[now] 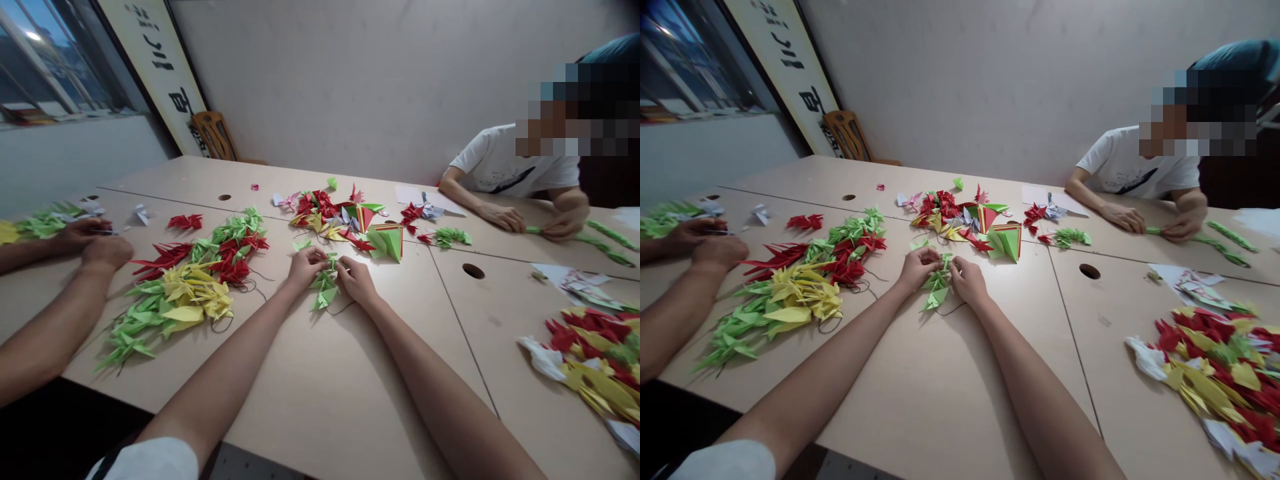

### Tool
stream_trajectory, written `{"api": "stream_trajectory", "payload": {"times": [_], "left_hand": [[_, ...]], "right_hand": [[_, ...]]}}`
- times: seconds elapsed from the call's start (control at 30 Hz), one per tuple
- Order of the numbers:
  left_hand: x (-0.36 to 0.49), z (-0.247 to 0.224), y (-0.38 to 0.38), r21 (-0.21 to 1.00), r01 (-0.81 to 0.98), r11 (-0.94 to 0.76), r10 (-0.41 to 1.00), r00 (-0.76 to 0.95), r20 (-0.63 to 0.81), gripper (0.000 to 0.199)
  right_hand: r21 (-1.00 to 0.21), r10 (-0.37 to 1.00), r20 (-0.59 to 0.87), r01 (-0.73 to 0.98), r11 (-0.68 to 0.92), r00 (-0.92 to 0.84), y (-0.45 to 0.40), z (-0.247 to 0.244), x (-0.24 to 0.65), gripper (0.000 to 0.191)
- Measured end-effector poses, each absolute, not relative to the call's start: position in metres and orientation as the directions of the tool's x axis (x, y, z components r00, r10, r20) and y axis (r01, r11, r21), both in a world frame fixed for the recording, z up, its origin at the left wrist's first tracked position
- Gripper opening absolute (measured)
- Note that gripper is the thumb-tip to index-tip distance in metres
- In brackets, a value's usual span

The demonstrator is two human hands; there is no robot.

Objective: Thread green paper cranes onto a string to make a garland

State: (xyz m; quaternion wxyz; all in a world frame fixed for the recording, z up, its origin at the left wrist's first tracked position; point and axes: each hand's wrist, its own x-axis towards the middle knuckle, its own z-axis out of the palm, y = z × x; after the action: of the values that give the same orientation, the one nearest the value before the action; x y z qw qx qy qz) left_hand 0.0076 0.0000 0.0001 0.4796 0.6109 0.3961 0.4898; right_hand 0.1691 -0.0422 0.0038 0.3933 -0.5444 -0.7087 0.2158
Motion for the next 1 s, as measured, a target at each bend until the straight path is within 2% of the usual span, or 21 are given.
{"api": "stream_trajectory", "payload": {"times": [0.13, 0.27, 0.53, 0.73, 0.87, 1.0], "left_hand": [[0.009, 0.002, -0.002, 0.981, 0.002, -0.195, 0.956, 0.225, 0.190, 0.035], [0.009, 0.001, -0.003, 0.987, 0.041, -0.154, 0.945, 0.299, 0.135, 0.038], [0.007, 0.001, -0.004, 0.951, 0.180, -0.251, 0.900, 0.406, 0.160, 0.033], [0.007, 0.006, -0.009, 0.871, 0.319, -0.373, 0.889, 0.392, 0.237, 0.027], [0.008, 0.010, -0.010, 0.855, 0.315, -0.411, 0.878, 0.390, 0.278, 0.030], [0.010, 0.012, -0.010, 0.853, 0.287, -0.436, 0.859, 0.415, 0.299, 0.038]], "right_hand": [[-0.724, 0.947, 0.296, 0.619, 0.305, -0.122, -0.041, 0.003, 0.170, 0.030], [-0.735, 0.946, 0.317, 0.615, 0.287, -0.062, -0.040, 0.001, 0.169, 0.028], [-0.699, 0.911, 0.409, 0.628, 0.342, -0.041, -0.044, 0.000, 0.166, 0.026], [-0.635, 0.882, 0.470, 0.682, 0.363, -0.033, -0.047, 0.001, 0.163, 0.027], [-0.620, 0.878, 0.476, 0.692, 0.371, -0.044, -0.049, 0.003, 0.162, 0.027], [-0.659, 0.890, 0.454, 0.656, 0.368, -0.044, -0.049, 0.004, 0.162, 0.029]]}}
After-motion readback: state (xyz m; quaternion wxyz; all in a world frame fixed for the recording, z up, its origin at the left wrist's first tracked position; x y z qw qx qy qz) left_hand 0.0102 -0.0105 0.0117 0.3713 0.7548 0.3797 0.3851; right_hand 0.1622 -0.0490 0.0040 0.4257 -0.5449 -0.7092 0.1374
